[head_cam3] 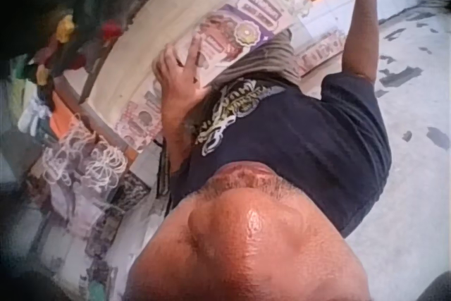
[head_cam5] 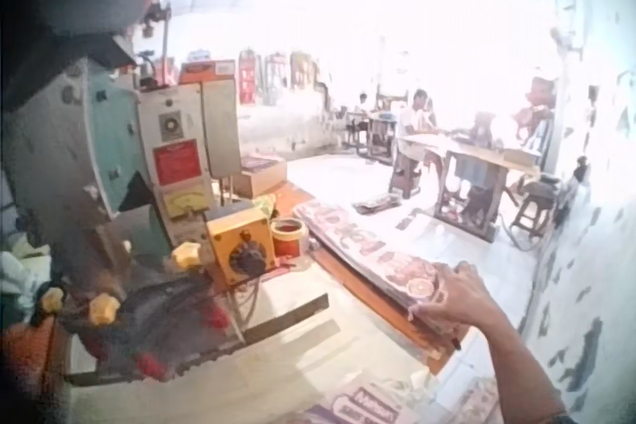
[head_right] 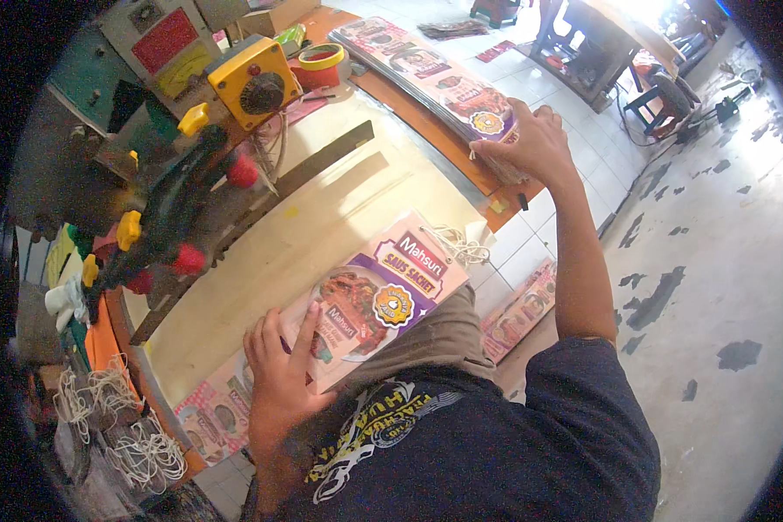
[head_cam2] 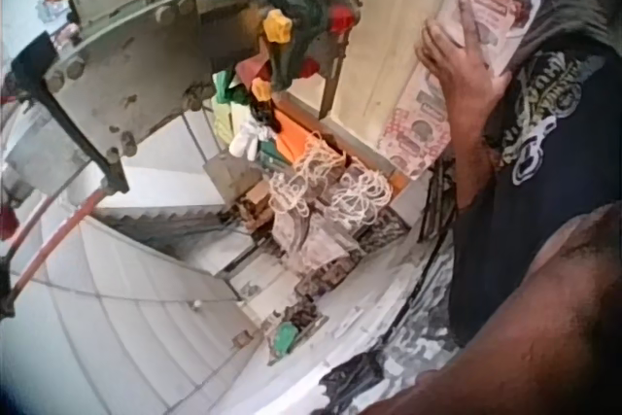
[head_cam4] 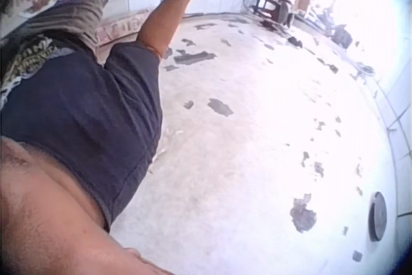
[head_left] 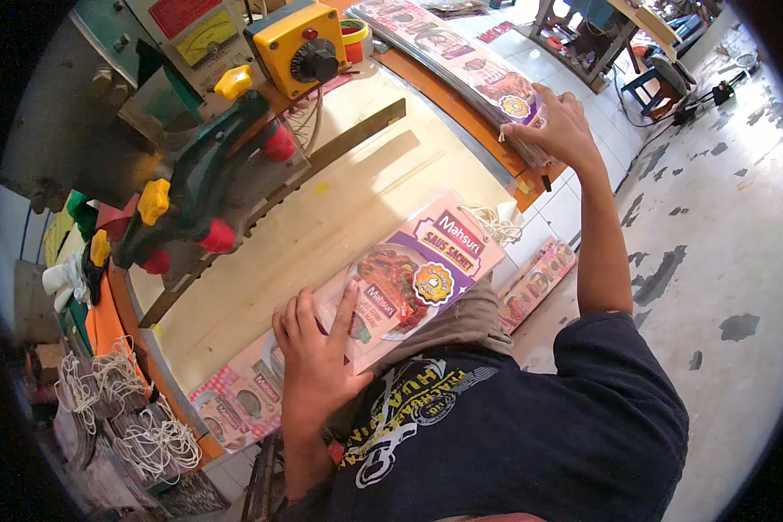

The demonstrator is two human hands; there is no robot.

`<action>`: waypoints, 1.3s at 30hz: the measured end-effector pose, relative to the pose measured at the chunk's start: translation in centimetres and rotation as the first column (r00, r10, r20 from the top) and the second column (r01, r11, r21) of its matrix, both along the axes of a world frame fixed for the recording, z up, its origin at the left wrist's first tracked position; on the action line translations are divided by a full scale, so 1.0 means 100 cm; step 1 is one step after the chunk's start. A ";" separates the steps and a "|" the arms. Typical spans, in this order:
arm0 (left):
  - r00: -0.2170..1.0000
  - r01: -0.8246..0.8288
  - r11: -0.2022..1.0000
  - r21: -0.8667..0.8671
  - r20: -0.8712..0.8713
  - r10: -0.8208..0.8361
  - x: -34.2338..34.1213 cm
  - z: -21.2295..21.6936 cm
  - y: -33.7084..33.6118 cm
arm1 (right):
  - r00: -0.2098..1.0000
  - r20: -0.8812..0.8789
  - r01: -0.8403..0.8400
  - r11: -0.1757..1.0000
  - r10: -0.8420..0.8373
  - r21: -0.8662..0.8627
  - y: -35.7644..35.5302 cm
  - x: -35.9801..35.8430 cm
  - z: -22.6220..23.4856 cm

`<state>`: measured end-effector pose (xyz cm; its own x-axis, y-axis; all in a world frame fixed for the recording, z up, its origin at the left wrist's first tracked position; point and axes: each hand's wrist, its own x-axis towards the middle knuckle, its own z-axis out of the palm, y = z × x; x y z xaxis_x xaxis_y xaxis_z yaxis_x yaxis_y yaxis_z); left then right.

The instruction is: The person organizes and aligns stacks of printed labels on an industrial workstation, checking their alignment and gathering them together.

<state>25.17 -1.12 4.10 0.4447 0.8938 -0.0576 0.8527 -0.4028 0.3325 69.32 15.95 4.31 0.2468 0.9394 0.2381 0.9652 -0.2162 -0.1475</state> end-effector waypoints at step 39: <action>0.996 0.023 0.993 0.113 0.083 -0.033 -0.008 -0.006 0.007 | 0.995 0.056 -0.100 0.692 0.086 0.715 -0.074 -0.056 0.002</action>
